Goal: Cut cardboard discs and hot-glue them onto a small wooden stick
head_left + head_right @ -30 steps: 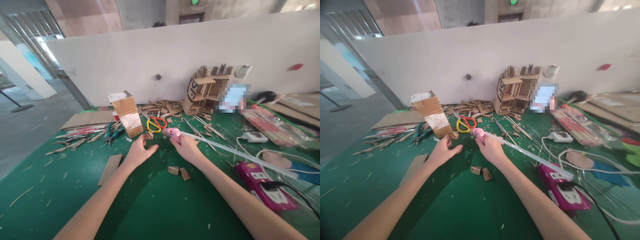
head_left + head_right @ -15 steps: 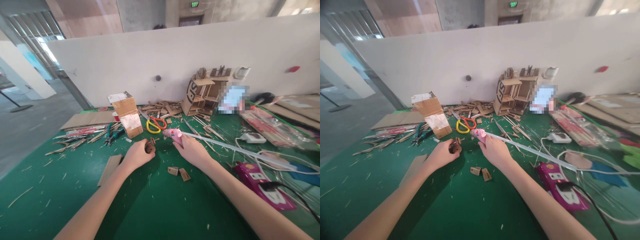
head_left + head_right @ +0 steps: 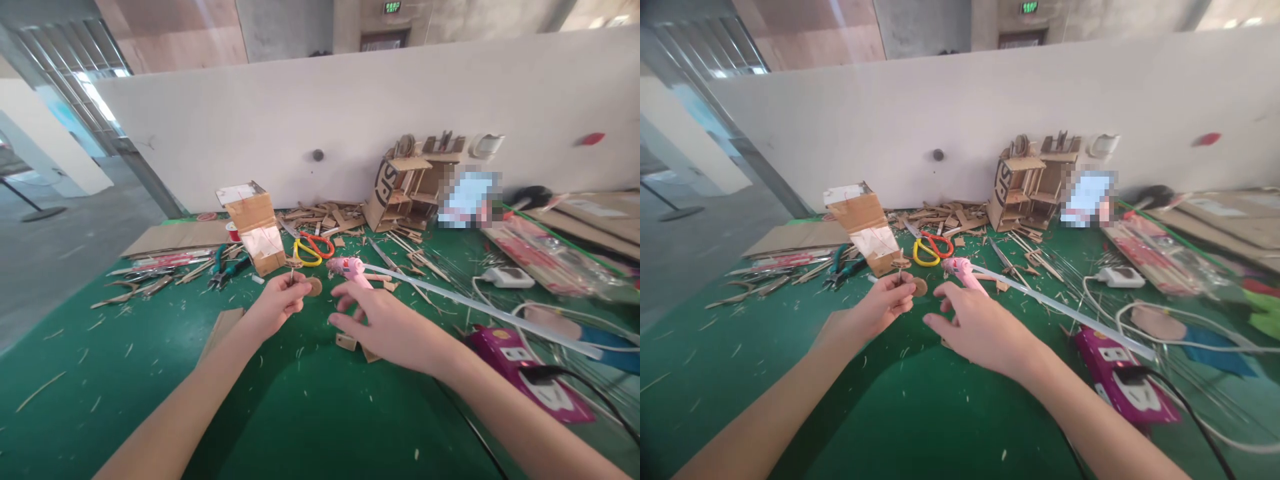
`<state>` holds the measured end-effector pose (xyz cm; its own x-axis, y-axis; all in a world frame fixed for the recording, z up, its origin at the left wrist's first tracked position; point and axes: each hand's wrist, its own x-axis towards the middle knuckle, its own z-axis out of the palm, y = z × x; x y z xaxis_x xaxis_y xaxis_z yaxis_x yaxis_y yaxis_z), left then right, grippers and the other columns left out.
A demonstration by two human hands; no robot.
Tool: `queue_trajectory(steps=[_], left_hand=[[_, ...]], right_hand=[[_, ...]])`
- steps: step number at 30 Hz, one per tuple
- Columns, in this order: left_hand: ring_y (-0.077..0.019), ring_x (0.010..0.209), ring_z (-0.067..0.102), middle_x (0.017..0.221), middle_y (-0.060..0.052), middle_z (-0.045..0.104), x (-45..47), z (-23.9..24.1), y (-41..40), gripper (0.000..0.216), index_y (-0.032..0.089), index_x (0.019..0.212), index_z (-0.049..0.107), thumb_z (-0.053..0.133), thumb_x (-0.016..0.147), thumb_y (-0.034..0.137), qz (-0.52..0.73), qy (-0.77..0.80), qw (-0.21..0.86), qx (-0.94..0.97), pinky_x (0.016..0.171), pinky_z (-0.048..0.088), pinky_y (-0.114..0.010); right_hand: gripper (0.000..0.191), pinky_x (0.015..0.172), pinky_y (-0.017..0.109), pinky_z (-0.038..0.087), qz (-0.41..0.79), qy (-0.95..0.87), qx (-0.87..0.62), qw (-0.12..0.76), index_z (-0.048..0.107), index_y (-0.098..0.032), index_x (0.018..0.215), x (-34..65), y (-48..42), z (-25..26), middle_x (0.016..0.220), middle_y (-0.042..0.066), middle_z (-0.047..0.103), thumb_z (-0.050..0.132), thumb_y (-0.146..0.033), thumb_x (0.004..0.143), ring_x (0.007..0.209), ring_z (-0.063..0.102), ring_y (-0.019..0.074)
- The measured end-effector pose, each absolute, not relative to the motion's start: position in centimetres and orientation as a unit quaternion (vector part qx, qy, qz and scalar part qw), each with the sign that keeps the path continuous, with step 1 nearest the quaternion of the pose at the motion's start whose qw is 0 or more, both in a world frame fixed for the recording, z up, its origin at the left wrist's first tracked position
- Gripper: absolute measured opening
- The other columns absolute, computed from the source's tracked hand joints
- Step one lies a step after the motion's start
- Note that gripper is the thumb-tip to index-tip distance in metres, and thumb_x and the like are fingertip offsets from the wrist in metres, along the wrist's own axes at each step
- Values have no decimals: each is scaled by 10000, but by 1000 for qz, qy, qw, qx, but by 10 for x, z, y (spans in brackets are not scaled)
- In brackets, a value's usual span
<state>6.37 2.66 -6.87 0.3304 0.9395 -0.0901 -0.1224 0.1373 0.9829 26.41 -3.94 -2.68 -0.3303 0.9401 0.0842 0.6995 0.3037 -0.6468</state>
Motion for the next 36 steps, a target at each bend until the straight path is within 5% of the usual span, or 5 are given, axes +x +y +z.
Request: queue_trajectory(steps=[5,15,23,31,36], left_hand=[[-35,476,280,623,62,408,66,-77,23,328,160,743,492,744,666,356,344,388,657,547,459,179,-220],[-51,464,304,548,78,365,69,-90,26,301,158,811,560,694,721,412,326,428,562,628,447,220,-201],[-44,422,165,546,85,224,69,-92,31,216,147,841,572,489,847,346,415,358,654,521,406,128,-189],[-70,458,227,557,58,277,70,-97,33,220,139,791,606,456,824,297,467,403,560,553,424,172,-206],[-101,558,349,687,2,508,65,-97,36,243,148,749,600,420,827,290,486,458,409,621,513,279,-229]], right_hand=[[127,560,264,511,364,-712,-476,365,519,-204,947,250,-17,-73,996,58,604,508,-295,859,624,622,106],[125,401,205,431,451,-652,-463,396,470,-204,918,252,-15,-93,854,-6,554,498,-308,854,521,587,84],[254,442,218,442,401,-682,-471,389,554,-201,1067,256,-17,-94,707,-40,467,453,-195,834,480,508,70],[327,580,274,506,378,-698,-440,420,503,-207,1087,255,-14,-101,799,-5,549,586,-218,770,643,562,118],[289,497,254,485,383,-686,-426,448,428,-242,1009,255,-14,-100,827,-12,539,579,-196,766,659,575,129]])
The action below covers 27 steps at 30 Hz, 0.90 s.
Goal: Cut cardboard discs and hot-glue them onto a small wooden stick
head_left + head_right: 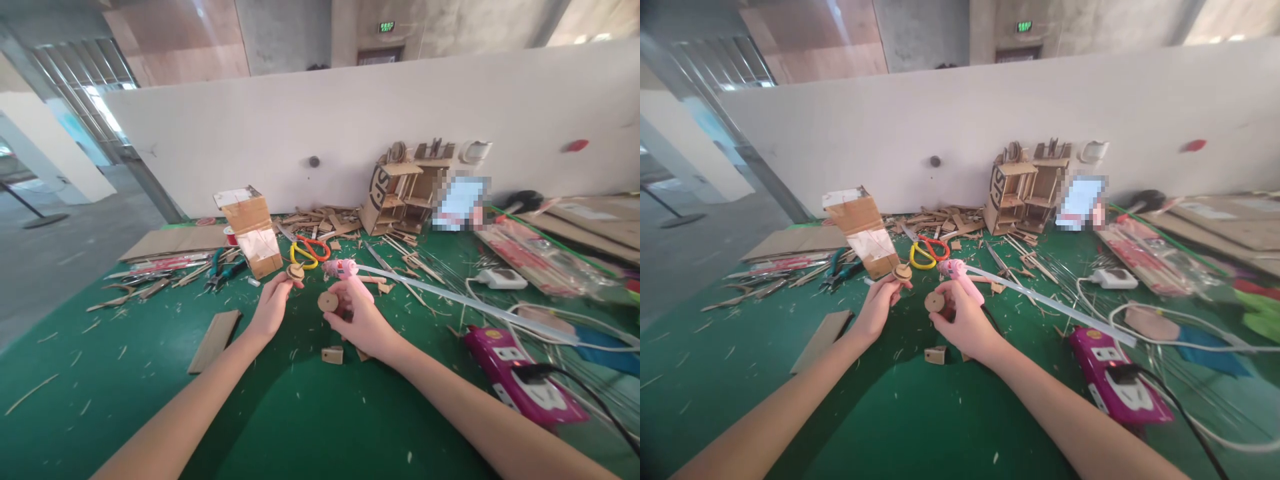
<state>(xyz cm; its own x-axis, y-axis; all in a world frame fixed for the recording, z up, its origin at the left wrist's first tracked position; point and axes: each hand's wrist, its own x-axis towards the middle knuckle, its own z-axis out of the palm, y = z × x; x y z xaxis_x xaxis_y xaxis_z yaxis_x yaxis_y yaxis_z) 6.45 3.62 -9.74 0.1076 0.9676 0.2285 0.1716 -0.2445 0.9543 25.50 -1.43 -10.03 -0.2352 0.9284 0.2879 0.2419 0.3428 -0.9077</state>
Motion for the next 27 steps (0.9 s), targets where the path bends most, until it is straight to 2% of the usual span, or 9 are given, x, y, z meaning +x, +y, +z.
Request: queue_trajectory(steps=[5,10,15,23,27], left_hand=[[-115,579,368,692,4,523,64,-92,33,230,155,746,569,390,833,272,446,447,406,661,559,303,-246],[-130,658,411,708,9,497,67,-82,22,166,164,731,529,400,814,226,399,413,405,711,603,329,-245],[-124,674,403,702,24,445,67,-79,19,106,166,739,489,406,803,180,386,381,414,732,616,327,-246],[-119,664,405,688,26,443,67,-82,19,138,158,719,480,427,840,199,360,361,401,761,615,312,-256],[-121,665,415,686,24,449,68,-82,19,132,159,718,484,422,831,186,360,362,397,762,618,317,-258]], right_hand=[[255,477,238,468,342,-683,-424,486,401,-235,925,255,-20,-94,848,3,546,598,-203,766,649,576,123],[289,510,258,519,262,-724,-387,508,473,-217,1055,258,-27,-90,940,59,567,597,-239,795,695,587,140],[259,542,267,534,185,-733,-392,524,479,-225,1118,260,-30,-89,936,60,567,520,-236,862,679,577,131],[290,561,259,543,174,-755,-400,490,462,-246,1178,260,-25,-97,1062,82,610,507,-244,891,865,624,178],[311,561,259,556,159,-766,-393,483,464,-259,1196,259,-24,-97,1196,87,598,510,-234,890,1090,564,234]])
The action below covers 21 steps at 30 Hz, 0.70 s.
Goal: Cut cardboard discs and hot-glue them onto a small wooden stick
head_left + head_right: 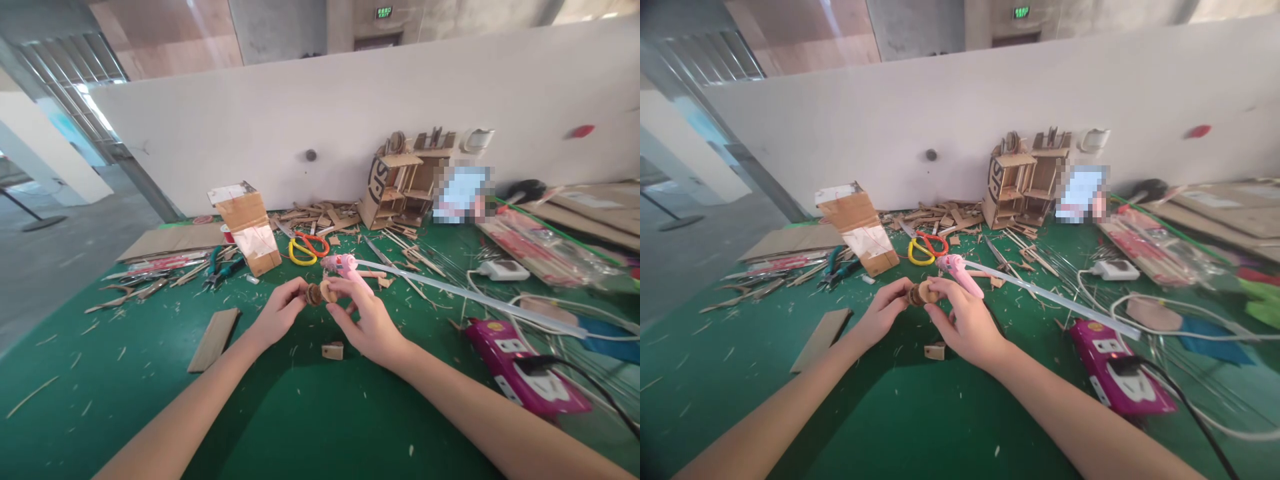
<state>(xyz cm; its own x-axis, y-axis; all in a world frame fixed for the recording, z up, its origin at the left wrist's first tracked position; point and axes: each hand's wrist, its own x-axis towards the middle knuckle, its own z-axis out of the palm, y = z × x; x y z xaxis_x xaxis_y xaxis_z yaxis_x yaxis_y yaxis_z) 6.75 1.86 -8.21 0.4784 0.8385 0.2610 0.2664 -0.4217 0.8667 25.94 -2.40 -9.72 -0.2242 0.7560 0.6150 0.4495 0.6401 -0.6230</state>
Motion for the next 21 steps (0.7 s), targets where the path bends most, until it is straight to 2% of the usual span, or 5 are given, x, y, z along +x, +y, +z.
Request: queue_trajectory(steps=[3,7,10,16,21], left_hand=[[-123,660,414,683,23,447,68,-81,18,127,159,724,498,422,823,184,360,362,397,762,615,320,-257],[-124,666,418,700,19,461,68,-80,16,134,159,755,509,425,842,217,353,366,401,762,611,326,-251],[-126,670,424,707,15,470,68,-80,15,158,161,752,500,427,860,250,347,377,396,762,605,328,-248],[-122,638,403,686,18,455,68,-79,16,166,160,748,499,426,864,254,340,379,391,767,578,310,-247],[-116,637,397,683,23,439,69,-79,16,194,161,737,487,422,887,265,342,378,384,770,577,302,-246]], right_hand=[[271,552,257,560,153,-768,-386,488,501,-247,1158,259,-23,-95,1226,93,573,517,-224,888,1094,558,232],[213,533,261,561,144,-762,-370,511,558,-230,1087,258,-22,-92,1132,98,575,539,-213,876,1012,576,212],[197,552,282,571,145,-756,-379,513,590,-227,1065,258,-22,-90,1138,105,571,537,-214,875,1021,571,222],[186,581,317,589,147,-753,-392,508,652,-236,1025,259,-21,-89,1037,92,635,537,-241,879,954,605,226],[208,603,324,590,141,-754,-397,504,653,-238,1056,260,-18,-94,1080,86,658,556,-231,872,889,637,206]])
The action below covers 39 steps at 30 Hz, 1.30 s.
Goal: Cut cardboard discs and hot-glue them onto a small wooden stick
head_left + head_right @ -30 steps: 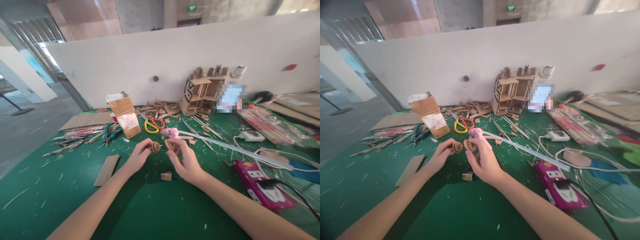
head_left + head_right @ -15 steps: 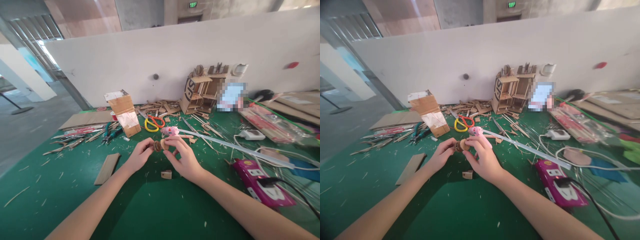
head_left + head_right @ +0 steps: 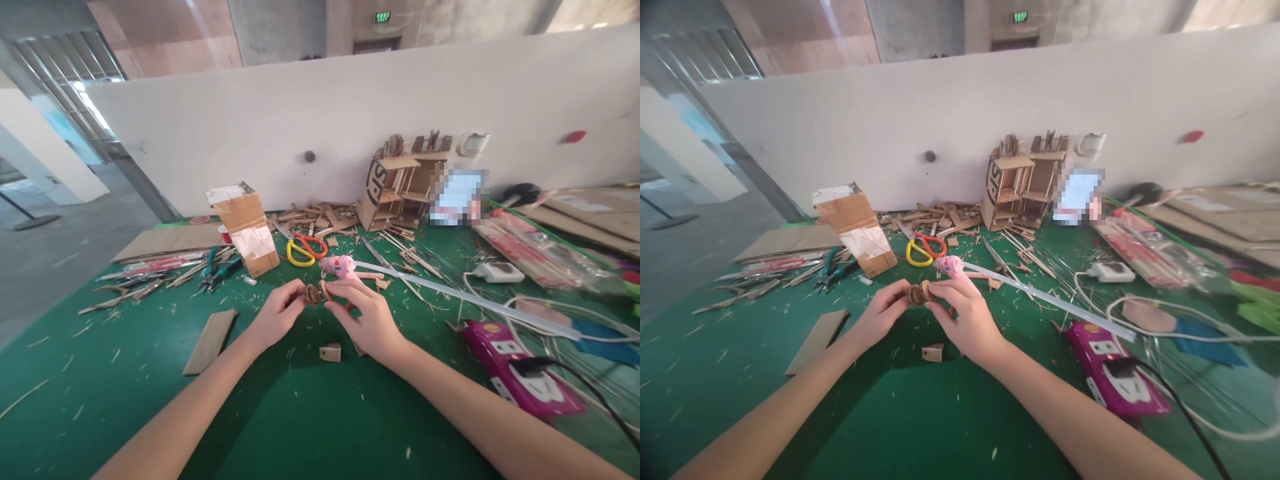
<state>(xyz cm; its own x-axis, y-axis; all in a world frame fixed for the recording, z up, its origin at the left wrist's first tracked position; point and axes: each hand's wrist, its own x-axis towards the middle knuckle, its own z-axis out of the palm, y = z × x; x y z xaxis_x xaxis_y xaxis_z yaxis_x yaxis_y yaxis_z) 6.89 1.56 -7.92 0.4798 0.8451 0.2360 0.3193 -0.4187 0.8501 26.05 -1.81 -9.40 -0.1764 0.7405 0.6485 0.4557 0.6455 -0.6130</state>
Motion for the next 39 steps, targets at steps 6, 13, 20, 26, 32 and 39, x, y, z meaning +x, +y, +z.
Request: queue_trajectory(steps=[6,13,20,26,32,39], left_hand=[[-107,587,368,643,33,408,67,-82,15,192,171,720,443,413,890,257,332,389,339,790,539,271,-240],[-94,532,356,601,48,378,64,-80,14,169,188,693,379,438,852,188,319,388,226,835,524,259,-235],[-105,534,386,614,36,407,65,-79,11,150,195,698,376,432,835,165,300,379,148,862,526,257,-244],[-104,527,385,613,36,403,64,-81,11,145,196,706,377,434,835,164,299,375,147,865,519,258,-243],[-111,542,411,622,26,438,64,-82,11,117,194,726,406,429,839,173,299,376,144,865,531,279,-245],[-111,539,439,621,25,467,64,-82,11,63,194,774,447,444,836,179,296,378,156,863,524,305,-240]], right_hand=[[221,643,345,584,95,-760,-424,484,642,-244,1077,262,-18,-98,1080,72,675,549,-244,876,827,658,198],[223,505,288,557,154,-730,-455,486,633,-229,1032,260,-18,-97,1046,88,651,626,-266,812,614,621,137],[202,557,308,576,179,-739,-438,479,625,-237,1020,260,-17,-100,981,74,638,613,-287,824,772,629,184],[195,564,298,569,192,-741,-437,472,594,-239,1013,260,-17,-100,967,62,624,611,-285,825,812,617,185],[367,547,278,561,212,-730,-443,474,501,-241,1155,258,-20,-97,1089,93,562,618,-273,809,957,601,214],[381,573,290,580,232,-737,-413,482,469,-249,1189,257,-19,-99,1158,112,548,580,-235,825,1037,583,231]])
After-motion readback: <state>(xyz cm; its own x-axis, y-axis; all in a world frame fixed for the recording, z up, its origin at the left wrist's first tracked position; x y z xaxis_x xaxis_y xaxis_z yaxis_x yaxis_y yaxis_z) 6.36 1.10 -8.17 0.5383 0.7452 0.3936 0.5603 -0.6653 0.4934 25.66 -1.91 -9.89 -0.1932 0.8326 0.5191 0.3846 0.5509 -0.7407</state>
